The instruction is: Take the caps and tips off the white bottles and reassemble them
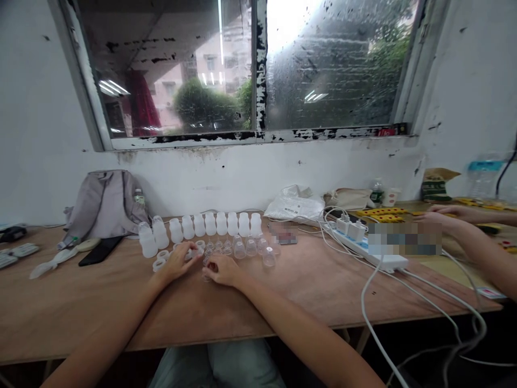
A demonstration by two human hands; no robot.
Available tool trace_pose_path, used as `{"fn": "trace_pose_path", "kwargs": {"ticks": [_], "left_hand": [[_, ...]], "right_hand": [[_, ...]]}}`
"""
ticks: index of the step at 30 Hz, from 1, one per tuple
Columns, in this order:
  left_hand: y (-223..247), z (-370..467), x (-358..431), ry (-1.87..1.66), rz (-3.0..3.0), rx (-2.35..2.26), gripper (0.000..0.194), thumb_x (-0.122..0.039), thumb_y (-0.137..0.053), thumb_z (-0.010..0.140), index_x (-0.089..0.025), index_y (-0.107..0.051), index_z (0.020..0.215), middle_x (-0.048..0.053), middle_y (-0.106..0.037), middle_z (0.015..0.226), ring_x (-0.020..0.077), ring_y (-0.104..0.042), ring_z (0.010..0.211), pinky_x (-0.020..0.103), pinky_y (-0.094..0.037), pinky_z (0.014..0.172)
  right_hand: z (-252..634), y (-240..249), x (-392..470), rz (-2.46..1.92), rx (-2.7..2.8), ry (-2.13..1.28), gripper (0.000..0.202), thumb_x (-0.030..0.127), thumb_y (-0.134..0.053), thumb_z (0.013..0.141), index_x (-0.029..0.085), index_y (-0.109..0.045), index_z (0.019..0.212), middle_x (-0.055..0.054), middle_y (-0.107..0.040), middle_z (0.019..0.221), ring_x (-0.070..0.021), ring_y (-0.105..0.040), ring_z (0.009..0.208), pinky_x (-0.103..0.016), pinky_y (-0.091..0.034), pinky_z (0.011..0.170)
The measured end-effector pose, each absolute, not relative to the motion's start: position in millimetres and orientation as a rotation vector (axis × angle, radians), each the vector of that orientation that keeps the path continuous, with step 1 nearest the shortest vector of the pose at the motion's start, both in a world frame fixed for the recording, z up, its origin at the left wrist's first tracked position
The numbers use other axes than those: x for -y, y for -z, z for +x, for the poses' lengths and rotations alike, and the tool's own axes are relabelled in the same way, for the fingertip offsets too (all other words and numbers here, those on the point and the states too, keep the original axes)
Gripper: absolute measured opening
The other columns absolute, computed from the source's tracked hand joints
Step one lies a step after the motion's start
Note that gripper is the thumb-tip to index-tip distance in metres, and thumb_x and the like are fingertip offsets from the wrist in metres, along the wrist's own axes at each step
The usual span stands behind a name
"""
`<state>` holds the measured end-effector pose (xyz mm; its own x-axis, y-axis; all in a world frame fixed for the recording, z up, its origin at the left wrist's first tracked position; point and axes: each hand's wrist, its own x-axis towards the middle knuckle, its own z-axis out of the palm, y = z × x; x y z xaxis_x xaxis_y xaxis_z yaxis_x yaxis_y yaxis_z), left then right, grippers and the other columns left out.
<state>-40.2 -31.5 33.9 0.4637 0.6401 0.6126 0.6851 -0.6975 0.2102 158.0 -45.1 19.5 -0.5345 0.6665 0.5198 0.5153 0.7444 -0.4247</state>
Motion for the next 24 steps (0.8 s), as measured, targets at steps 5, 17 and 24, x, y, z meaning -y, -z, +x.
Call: {"fn": "trace_pose_path", "kwargs": {"ticks": [5, 17, 24], "left_hand": [[-36.3, -31.5, 47.2, 1.025, -2.803, 1.038, 0.034, -0.046, -0.048, 0.077, -0.018, -0.047, 0.097, 0.006, -0.056, 0.089, 0.0185, -0.052, 0.083, 0.032, -0.041, 0.078], [-28.9, -18.0, 46.2, 0.673, -2.960, 0.827, 0.042, -0.052, -0.051, 0.073, -0.017, -0.051, 0.097, 0.008, -0.057, 0.089, 0.0217, -0.052, 0.084, 0.032, -0.039, 0.077], [-26.3, -21.2, 45.2, 0.879, -2.900, 0.901, 0.022, -0.035, -0.039, 0.084, -0.017, -0.052, 0.080, 0.004, -0.055, 0.078, 0.0161, -0.049, 0.074, 0.028, -0.038, 0.069]], "right_hand": [[162.9, -18.7, 36.9, -1.001, 1.975, -0.199, 0.031, 0.031, -0.033, 0.087, 0.018, -0.052, 0.066, -0.002, -0.054, 0.064, -0.0123, -0.046, 0.060, -0.025, -0.035, 0.059], [162.7, -15.2, 30.4, -1.087, 1.941, -0.116, 0.030, 0.027, -0.032, 0.088, 0.018, -0.051, 0.066, -0.003, -0.057, 0.065, -0.0124, -0.049, 0.060, -0.024, -0.034, 0.058], [163.2, -12.5, 27.7, -1.039, 1.934, -0.072, 0.027, 0.025, -0.036, 0.086, 0.018, -0.050, 0.063, -0.001, -0.054, 0.060, -0.0121, -0.046, 0.055, -0.024, -0.034, 0.055]]}}
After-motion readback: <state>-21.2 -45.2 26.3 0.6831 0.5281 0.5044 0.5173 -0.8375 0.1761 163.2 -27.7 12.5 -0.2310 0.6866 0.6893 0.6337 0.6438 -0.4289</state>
